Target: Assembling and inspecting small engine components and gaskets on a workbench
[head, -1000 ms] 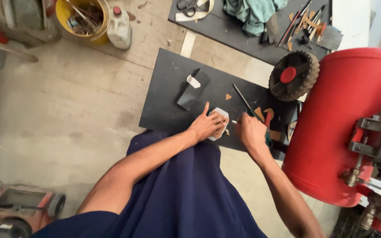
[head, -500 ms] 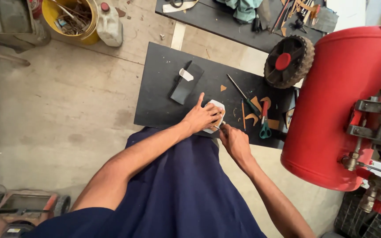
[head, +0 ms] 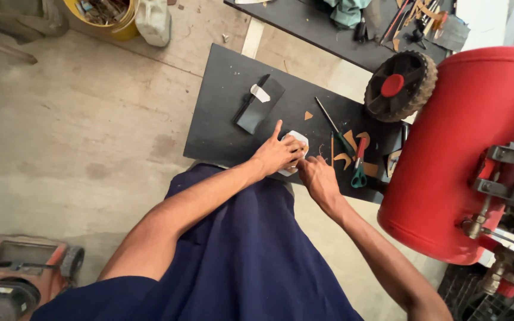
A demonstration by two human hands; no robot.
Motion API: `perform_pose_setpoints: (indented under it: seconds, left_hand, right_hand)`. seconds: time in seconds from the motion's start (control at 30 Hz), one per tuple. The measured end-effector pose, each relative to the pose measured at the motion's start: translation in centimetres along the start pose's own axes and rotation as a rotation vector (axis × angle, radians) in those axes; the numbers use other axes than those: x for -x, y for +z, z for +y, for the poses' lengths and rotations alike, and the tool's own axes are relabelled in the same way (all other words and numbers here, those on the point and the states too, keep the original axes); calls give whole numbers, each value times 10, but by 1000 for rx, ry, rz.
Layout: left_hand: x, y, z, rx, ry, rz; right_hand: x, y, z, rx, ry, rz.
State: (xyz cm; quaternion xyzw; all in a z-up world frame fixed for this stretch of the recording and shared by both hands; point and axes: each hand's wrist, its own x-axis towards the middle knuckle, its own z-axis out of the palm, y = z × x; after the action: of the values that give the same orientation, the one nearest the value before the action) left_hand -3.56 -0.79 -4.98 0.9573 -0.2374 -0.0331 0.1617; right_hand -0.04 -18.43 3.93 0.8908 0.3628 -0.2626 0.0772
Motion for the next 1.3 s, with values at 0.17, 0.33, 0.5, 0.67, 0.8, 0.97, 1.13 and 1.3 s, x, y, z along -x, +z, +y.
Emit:
perform_pose_setpoints:
  seconds: [0.17, 0.33, 0.5, 0.67, 0.8, 0.97, 1.13, 1.3]
  left_hand:
    - [-7, 29, -1, -3, 4, 4]
    - [-9, 18, 5, -51, -7, -43]
    - [-5, 12, 2, -42, -21, -74]
    - [-3, 6, 0, -23, -34, -101]
    - [-7, 6, 0, -43, -41, -141]
    - [-6, 6, -1, -2, -31, -131]
    - [-6, 7, -1, 32, -65, -108]
    - [-4, 9, -4, 67, -68, -109]
  right_hand:
    - [12, -3, -34, 307, -98, 23]
    - [4, 1, -35, 269, -71, -41]
    - [-23, 37, -9, -300, 475, -125]
    - [-20, 50, -2, -474, 606, -131]
    - [-12, 42, -21, 486, -108, -118]
    - [-14, 57, -33, 562, -139, -114]
    - [-34, 69, -18, 70, 409, -208]
    - [-39, 84, 13, -570, 853, -211]
